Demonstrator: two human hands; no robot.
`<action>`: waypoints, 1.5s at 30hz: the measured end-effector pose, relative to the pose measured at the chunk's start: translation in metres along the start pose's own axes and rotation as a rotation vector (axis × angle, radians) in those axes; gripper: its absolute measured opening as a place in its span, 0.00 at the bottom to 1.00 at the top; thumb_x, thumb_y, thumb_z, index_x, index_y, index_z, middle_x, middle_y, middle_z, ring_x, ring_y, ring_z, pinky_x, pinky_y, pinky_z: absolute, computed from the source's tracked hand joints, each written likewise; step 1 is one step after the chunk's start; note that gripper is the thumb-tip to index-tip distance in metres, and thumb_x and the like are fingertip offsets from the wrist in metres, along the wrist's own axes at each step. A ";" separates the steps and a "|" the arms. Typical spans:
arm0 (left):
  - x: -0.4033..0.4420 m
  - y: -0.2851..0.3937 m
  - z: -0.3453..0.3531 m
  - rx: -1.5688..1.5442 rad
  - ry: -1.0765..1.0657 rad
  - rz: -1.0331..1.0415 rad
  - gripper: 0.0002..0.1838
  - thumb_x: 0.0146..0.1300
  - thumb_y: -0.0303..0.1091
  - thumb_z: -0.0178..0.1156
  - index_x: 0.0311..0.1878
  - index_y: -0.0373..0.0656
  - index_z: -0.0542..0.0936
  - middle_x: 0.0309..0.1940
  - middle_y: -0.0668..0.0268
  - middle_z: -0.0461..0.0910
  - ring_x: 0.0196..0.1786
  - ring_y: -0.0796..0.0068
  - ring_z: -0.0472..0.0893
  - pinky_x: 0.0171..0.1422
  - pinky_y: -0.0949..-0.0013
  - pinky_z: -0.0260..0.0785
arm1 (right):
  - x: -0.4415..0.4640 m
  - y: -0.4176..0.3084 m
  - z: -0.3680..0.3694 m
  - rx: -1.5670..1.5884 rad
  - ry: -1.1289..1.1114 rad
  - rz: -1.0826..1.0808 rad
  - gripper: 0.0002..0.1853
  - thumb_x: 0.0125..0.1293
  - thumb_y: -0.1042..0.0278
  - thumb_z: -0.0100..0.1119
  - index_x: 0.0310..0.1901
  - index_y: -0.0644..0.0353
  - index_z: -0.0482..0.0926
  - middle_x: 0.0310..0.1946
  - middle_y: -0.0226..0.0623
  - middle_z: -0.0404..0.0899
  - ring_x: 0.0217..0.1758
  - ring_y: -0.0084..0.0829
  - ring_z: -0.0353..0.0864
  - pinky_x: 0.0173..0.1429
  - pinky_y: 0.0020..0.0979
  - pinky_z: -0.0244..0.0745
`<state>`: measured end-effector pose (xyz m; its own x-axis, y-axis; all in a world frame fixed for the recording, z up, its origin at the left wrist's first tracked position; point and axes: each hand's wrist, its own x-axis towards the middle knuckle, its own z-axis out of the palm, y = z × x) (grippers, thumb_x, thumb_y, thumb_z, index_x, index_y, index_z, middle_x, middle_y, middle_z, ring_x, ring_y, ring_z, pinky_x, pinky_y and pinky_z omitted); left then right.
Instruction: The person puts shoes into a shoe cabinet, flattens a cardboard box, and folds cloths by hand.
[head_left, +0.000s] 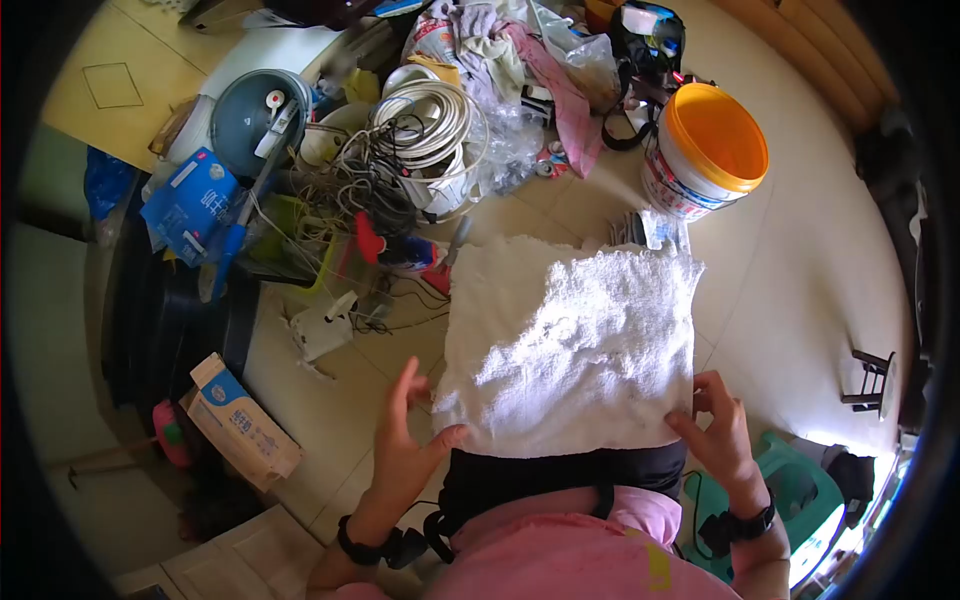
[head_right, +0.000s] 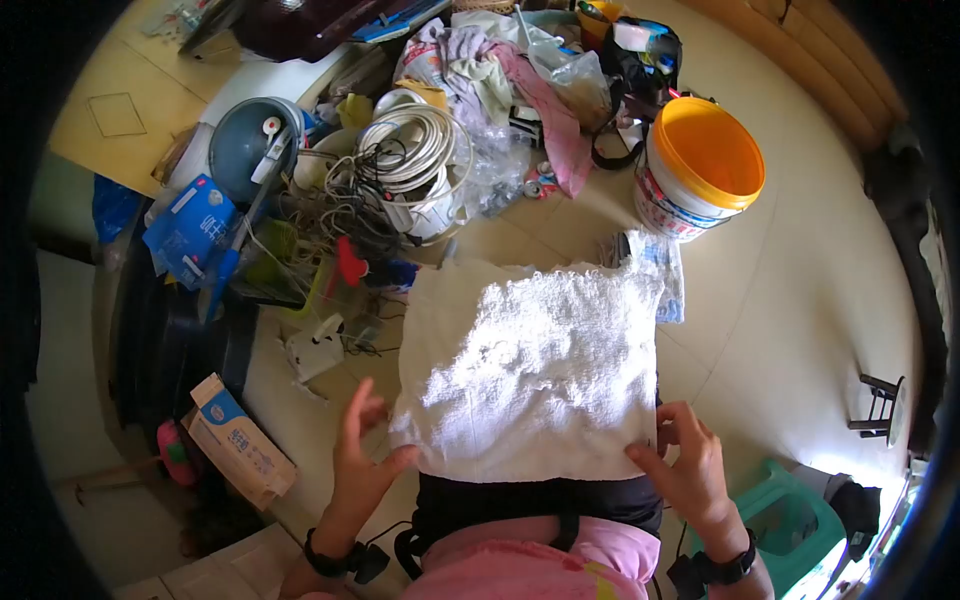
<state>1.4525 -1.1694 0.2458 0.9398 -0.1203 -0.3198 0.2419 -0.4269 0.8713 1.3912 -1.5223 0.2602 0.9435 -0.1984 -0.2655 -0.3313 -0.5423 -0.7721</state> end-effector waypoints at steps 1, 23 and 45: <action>0.002 0.008 -0.001 0.268 0.156 0.273 0.39 0.53 0.31 0.71 0.68 0.39 0.64 0.52 0.56 0.76 0.53 0.64 0.76 0.60 0.62 0.67 | 0.004 -0.001 -0.001 -0.047 0.000 0.034 0.20 0.50 0.72 0.71 0.42 0.65 0.72 0.25 0.36 0.78 0.29 0.28 0.79 0.39 0.27 0.73; 0.121 0.059 -0.018 0.451 0.503 0.857 0.09 0.50 0.29 0.70 0.32 0.38 0.79 0.36 0.64 0.80 0.41 0.61 0.76 0.47 0.60 0.65 | 0.102 -0.052 -0.024 0.326 0.246 -0.299 0.09 0.63 0.73 0.63 0.40 0.65 0.74 0.32 0.25 0.71 0.36 0.16 0.70 0.42 0.20 0.67; 0.096 0.003 0.016 -0.141 0.056 0.200 0.34 0.67 0.44 0.58 0.70 0.35 0.61 0.66 0.53 0.64 0.67 0.66 0.65 0.68 0.64 0.57 | 0.073 -0.021 -0.003 0.620 -0.052 0.035 0.23 0.62 0.55 0.65 0.47 0.69 0.75 0.39 0.34 0.79 0.44 0.22 0.75 0.54 0.26 0.68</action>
<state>1.5398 -1.1963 0.2122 0.9833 -0.1385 -0.1180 0.0772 -0.2696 0.9599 1.4672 -1.5279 0.2588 0.9365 -0.1593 -0.3124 -0.3097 0.0421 -0.9499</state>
